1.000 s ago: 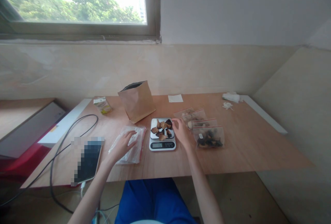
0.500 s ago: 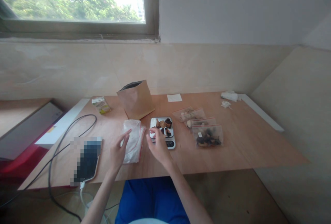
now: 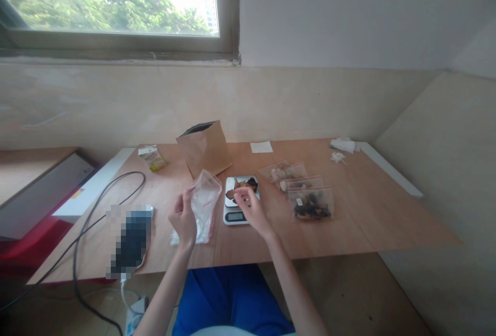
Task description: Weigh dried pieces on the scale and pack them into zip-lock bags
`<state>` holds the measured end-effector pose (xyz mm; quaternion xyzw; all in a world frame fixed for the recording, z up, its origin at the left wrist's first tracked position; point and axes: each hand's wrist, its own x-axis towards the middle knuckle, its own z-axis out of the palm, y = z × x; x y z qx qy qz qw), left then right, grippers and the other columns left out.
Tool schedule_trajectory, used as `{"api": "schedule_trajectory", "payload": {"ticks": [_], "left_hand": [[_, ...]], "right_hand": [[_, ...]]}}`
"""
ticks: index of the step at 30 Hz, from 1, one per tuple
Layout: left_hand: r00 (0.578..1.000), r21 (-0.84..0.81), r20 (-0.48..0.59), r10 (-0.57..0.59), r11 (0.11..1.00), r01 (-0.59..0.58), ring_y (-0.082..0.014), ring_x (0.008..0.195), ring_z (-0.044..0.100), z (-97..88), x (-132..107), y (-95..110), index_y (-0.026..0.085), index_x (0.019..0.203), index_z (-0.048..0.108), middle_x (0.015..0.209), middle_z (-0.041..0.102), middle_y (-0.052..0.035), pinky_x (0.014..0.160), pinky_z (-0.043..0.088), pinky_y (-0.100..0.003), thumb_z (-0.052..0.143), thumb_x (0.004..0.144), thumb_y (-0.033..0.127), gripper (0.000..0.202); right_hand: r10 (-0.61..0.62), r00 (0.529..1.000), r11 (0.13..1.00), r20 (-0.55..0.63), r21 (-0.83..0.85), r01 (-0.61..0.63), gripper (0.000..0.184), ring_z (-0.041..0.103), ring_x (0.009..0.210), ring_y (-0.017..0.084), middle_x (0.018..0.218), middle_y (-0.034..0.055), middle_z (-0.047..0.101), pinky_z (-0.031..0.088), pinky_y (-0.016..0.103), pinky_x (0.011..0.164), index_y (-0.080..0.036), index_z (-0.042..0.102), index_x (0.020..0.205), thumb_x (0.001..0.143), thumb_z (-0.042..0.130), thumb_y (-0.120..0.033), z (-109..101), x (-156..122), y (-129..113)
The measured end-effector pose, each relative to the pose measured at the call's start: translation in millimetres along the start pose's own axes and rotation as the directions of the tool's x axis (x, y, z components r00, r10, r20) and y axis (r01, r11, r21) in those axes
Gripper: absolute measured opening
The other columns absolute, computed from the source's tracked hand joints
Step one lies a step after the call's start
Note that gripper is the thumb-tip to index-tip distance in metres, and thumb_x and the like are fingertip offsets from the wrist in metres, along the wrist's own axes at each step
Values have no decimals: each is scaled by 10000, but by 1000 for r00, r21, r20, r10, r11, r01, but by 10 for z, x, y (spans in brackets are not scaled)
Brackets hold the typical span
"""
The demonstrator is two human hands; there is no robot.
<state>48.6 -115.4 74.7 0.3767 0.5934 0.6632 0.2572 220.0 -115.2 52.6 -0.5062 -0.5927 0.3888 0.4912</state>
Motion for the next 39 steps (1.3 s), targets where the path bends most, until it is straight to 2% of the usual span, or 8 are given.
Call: {"api": "schedule_trajectory", "payload": {"ticks": [2, 4, 11, 17, 25, 30, 35, 39], "left_hand": [[1000, 24, 6, -2, 1000, 2, -194, 926, 615, 51, 18, -49, 169, 903, 652, 975, 687, -73, 807, 437, -289, 417, 860, 445, 366], [1000, 63, 9, -27, 998, 26, -194, 920, 608, 113, 28, -109, 168, 901, 614, 971, 674, -80, 810, 428, -303, 363, 882, 426, 360], [995, 112, -8, -101, 989, 101, -214, 862, 595, 278, 0, -250, 184, 930, 502, 940, 631, -103, 767, 423, -336, 263, 907, 440, 351], [997, 150, 20, -73, 986, 70, -229, 863, 593, 277, -13, -302, 193, 933, 479, 947, 621, -109, 766, 418, -347, 231, 904, 491, 389], [995, 163, 9, -101, 982, 98, -238, 873, 599, 302, -76, -334, 185, 924, 459, 918, 617, -113, 767, 421, -353, 247, 902, 487, 370], [993, 133, 41, -111, 986, 105, -244, 877, 607, 339, -160, -318, 180, 933, 450, 942, 619, -126, 785, 433, -376, 256, 896, 502, 377], [991, 99, 90, -98, 991, 89, -238, 874, 608, 358, -222, -304, 182, 934, 447, 920, 619, -117, 773, 435, -358, 269, 885, 519, 384], [991, 79, 60, -123, 990, 118, -239, 884, 609, 299, -195, -332, 180, 954, 451, 936, 620, -123, 763, 434, -353, 261, 878, 543, 416]], "right_hand": [[-104, 963, 975, -247, -217, 50, 292, 569, 890, 205, 946, 101, 594, 468, 389, 816, -188, 525, 947, 869, 411, -446, -36, -31, 112], [-224, 909, 900, -353, -432, 54, 301, 539, 937, 240, 959, 126, 576, 445, 433, 844, -174, 513, 957, 857, 422, -444, 0, -62, 241], [-223, 903, 659, -368, -739, -138, 510, 498, 1023, 317, 1108, 220, 540, 424, 445, 822, -62, 436, 1166, 808, 515, -416, 295, -127, 469], [-252, 903, 588, -347, -796, -142, 287, 509, 968, 282, 1040, 164, 596, 401, 410, 806, -116, 529, 1073, 882, 391, -279, 269, -150, 466], [-311, 910, 729, -274, -684, 43, 272, 551, 847, 236, 887, 120, 606, 439, 397, 784, -159, 574, 921, 898, 350, -313, 25, -52, 484], [-243, 937, 909, -251, -396, 129, 202, 592, 863, 199, 920, 94, 633, 467, 335, 781, -178, 562, 948, 880, 424, -308, 56, 86, -46], [-298, 954, 889, 39, -353, 292, 222, 565, 966, 201, 1006, 79, 627, 433, 346, 873, -196, 579, 1002, 890, 454, -342, 227, 212, -512], [-377, 926, 863, -36, -376, 337, 255, 524, 1043, 193, 1055, 94, 584, 410, 347, 921, -193, 574, 1043, 919, 359, -252, 171, 275, -371]]}}
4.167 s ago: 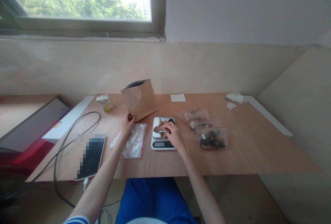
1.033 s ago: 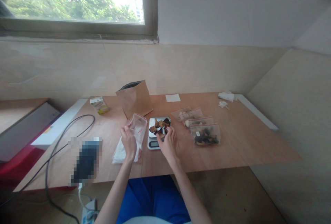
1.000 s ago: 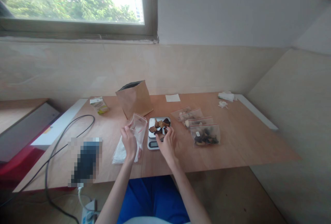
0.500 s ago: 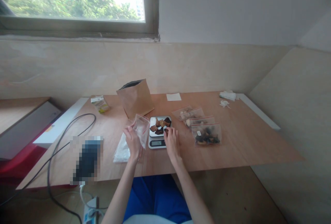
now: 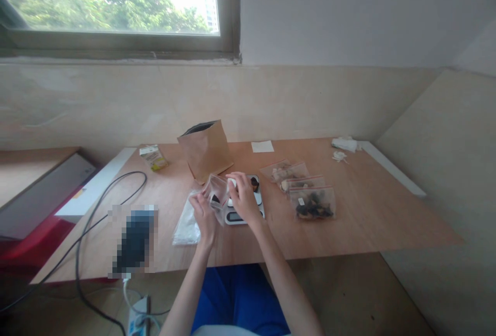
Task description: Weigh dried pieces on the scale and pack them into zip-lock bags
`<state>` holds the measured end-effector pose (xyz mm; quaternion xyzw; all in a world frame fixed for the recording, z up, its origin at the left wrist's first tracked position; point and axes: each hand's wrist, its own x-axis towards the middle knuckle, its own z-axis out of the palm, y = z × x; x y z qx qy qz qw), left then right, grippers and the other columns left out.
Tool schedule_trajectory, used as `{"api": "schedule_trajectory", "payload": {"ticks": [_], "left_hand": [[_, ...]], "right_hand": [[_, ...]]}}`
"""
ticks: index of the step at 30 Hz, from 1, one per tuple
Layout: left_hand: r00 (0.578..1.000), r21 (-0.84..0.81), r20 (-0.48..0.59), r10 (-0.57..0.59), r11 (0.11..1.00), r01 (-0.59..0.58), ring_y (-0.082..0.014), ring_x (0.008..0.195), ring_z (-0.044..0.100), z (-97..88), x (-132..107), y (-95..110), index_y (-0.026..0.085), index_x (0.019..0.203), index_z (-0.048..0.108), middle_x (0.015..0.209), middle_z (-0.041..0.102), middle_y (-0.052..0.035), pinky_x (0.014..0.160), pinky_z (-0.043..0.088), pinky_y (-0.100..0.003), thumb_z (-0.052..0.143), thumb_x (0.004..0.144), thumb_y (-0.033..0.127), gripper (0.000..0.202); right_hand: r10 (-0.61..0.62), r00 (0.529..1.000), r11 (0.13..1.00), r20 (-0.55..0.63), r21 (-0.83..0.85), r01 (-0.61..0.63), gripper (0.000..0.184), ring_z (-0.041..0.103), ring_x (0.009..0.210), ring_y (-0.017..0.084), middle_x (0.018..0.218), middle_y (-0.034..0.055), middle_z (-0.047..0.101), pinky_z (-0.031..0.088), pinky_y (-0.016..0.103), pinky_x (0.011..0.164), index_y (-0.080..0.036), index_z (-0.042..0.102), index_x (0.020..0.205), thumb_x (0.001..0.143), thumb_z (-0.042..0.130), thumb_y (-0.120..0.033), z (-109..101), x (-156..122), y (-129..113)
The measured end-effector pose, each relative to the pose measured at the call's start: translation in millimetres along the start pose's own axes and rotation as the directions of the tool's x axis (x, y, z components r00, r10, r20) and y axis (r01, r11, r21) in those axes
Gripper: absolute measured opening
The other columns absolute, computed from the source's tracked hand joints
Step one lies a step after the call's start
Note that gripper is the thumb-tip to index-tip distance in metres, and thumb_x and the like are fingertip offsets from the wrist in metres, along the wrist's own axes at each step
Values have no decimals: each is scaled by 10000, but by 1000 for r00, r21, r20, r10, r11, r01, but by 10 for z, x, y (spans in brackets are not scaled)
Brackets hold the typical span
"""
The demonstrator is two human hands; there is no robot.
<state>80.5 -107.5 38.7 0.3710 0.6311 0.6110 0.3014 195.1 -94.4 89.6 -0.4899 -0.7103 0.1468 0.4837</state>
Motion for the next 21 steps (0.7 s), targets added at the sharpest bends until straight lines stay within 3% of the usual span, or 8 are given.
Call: {"api": "schedule_trajectory", "payload": {"ticks": [2, 5, 8, 11, 15, 21], "left_hand": [[999, 1, -32, -14, 1000, 14, -238, 898, 607, -37, 24, -17, 181, 955, 451, 956, 617, -129, 766, 433, -353, 260, 878, 548, 421], [997, -31, -68, -40, 999, 38, -229, 919, 606, -68, 41, -34, 182, 961, 449, 1001, 613, -136, 777, 439, -351, 262, 880, 548, 419], [996, -104, -84, -40, 994, 31, -219, 944, 605, -66, 28, -45, 181, 975, 447, 1043, 605, -140, 798, 448, -347, 270, 882, 544, 414], [997, -160, -78, -21, 987, 9, -213, 960, 603, -58, 2, -60, 182, 993, 442, 1062, 593, -139, 805, 457, -341, 276, 885, 536, 406], [994, -171, -105, 21, 984, -38, -218, 998, 584, -60, -33, -89, 175, 1000, 441, 1064, 579, -142, 846, 448, -353, 287, 889, 520, 394], [987, -258, -135, 82, 959, -115, -231, 1055, 564, -49, -87, -67, 178, 956, 411, 1084, 564, -172, 907, 430, -388, 297, 883, 515, 362]], "right_hand": [[6, 1000, 999, -15, -47, -7, 272, 540, 994, 192, 997, 96, 588, 431, 347, 893, -182, 593, 998, 901, 339, -182, -11, -62, 175], [-13, 992, 983, 126, -178, 36, 265, 550, 954, 211, 969, 99, 607, 451, 378, 868, -171, 621, 970, 871, 376, -148, -2, -195, 377], [-49, 950, 955, 309, -263, 134, 274, 536, 1049, 233, 1119, 100, 607, 435, 428, 919, -196, 603, 1096, 867, 451, -192, 53, -316, 442], [-48, 918, 933, 394, -310, 182, 357, 523, 1116, 252, 1241, 103, 568, 437, 464, 928, -216, 552, 1197, 840, 530, -216, 106, -383, 450], [-48, 915, 936, 400, -303, 182, 361, 553, 1096, 248, 1229, 96, 587, 462, 457, 904, -213, 574, 1163, 813, 545, -126, 95, -419, 490], [-67, 938, 965, 339, -217, 148, 288, 614, 939, 219, 970, 67, 675, 504, 403, 821, -206, 638, 986, 805, 476, -52, 22, -490, 550]]}}
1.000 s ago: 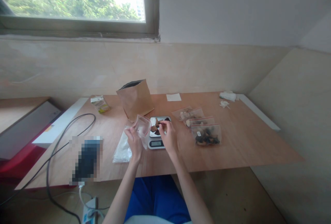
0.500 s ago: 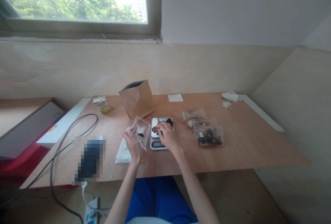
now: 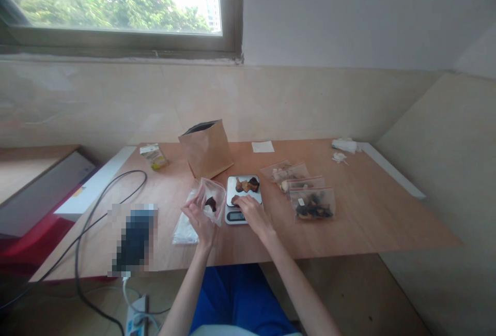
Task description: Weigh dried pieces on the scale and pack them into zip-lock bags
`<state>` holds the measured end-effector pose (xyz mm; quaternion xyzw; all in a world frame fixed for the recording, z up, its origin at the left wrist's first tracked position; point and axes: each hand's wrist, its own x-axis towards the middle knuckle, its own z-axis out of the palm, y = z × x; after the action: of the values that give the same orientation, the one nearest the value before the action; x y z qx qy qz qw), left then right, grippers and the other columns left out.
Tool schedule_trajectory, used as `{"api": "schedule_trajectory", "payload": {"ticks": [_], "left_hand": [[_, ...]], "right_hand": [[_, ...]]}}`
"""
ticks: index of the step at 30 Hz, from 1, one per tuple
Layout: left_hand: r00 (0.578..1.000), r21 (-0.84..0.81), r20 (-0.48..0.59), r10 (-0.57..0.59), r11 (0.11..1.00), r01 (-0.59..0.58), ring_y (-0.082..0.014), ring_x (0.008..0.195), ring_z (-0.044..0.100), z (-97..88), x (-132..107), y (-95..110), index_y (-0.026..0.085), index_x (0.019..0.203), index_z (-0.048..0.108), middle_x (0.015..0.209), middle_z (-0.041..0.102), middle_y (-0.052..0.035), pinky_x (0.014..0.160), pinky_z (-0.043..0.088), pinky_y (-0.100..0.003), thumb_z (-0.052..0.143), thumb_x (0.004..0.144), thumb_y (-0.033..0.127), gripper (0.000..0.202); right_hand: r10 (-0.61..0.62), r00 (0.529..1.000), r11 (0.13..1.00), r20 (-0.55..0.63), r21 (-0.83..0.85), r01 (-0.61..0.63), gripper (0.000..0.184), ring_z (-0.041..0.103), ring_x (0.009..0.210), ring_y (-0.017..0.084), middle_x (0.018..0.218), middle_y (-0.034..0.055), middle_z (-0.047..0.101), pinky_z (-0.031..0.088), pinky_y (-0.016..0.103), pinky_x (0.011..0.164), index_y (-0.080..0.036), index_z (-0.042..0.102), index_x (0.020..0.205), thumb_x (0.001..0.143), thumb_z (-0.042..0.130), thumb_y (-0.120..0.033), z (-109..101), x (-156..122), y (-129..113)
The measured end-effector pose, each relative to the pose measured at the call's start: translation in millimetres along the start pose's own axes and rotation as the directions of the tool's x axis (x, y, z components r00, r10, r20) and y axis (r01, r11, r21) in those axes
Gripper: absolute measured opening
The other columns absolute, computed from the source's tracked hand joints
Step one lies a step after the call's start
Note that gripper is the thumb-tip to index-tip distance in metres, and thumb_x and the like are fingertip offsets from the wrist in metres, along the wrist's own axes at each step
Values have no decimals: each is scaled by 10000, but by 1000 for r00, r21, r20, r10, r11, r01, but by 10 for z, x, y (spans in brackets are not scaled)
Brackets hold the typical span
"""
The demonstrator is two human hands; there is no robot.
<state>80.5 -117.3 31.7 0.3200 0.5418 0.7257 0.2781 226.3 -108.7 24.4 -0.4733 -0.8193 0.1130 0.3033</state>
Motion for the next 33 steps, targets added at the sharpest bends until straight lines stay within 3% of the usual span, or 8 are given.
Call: {"api": "schedule_trajectory", "payload": {"ticks": [7, 12, 14, 16, 19, 24, 29, 33], "left_hand": [[999, -79, 21, 40, 996, -39, -235, 1088, 554, 17, -30, -5, 207, 926, 354, 1136, 552, -179, 918, 417, -398, 284, 858, 558, 365], [1000, 5, 2, 16, 1000, -16, -225, 1087, 550, 17, -50, -12, 204, 948, 377, 1139, 553, -155, 888, 427, -388, 273, 874, 529, 348], [999, 1, 14, 40, 999, -40, -224, 1101, 544, 24, -62, -21, 202, 957, 380, 1158, 545, -162, 895, 423, -385, 281, 876, 530, 352], [998, -10, 31, 63, 998, -63, -219, 1123, 531, 33, -77, -34, 203, 966, 380, 1183, 534, -167, 914, 411, -382, 292, 876, 531, 352], [997, -14, 47, 58, 998, -57, -206, 1131, 526, 50, -97, -43, 206, 983, 373, 1200, 529, -159, 923, 404, -372, 284, 881, 525, 346], [997, 80, -36, -74, 994, 76, -226, 1061, 556, 73, -84, 6, 181, 1018, 386, 1148, 540, -166, 882, 423, -378, 282, 881, 524, 384], [989, 120, -91, -114, 985, 124, -231, 1090, 534, 78, -25, 33, 178, 1047, 400, 1152, 536, -159, 912, 405, -382, 275, 887, 520, 398], [986, 88, -87, -139, 985, 146, -225, 1085, 542, 79, -8, 40, 180, 1058, 394, 1175, 529, -166, 910, 414, -368, 280, 887, 526, 402]], "right_hand": [[97, 992, 987, -83, 139, -84, 199, 609, 888, 224, 877, 66, 666, 498, 396, 805, -203, 640, 890, 790, 498, -106, -108, 29, -101], [387, 882, 848, -268, 479, -227, 158, 608, 732, 161, 857, 64, 674, 503, 291, 691, -180, 650, 882, 802, 544, -265, -417, 212, -426], [436, 874, 771, -214, 590, -240, 190, 619, 763, 162, 887, 68, 686, 502, 284, 704, -170, 659, 903, 790, 570, -294, -514, 293, -558], [410, 908, 732, -90, 627, -268, 207, 630, 798, 169, 904, 62, 695, 503, 280, 704, -175, 671, 921, 775, 595, -301, -545, 359, -662], [329, 944, 772, 28, 568, -285, 201, 633, 746, 159, 885, 42, 701, 501, 271, 659, -199, 682, 939, 772, 603, -277, -493, 421, -772], [137, 990, 867, -7, 485, -117, 249, 605, 962, 172, 1056, 46, 660, 481, 297, 811, -230, 639, 1046, 810, 577, -281, -472, 506, -799], [202, 945, 955, -257, 265, -132, 243, 565, 1027, 187, 1051, 97, 618, 432, 350, 916, -174, 618, 1026, 882, 430, -227, -422, 581, -348], [216, 970, 971, -112, -75, -225, 268, 556, 1028, 254, 1064, 150, 608, 421, 430, 907, -139, 598, 1073, 822, 536, -212, -124, 532, 56]]}}
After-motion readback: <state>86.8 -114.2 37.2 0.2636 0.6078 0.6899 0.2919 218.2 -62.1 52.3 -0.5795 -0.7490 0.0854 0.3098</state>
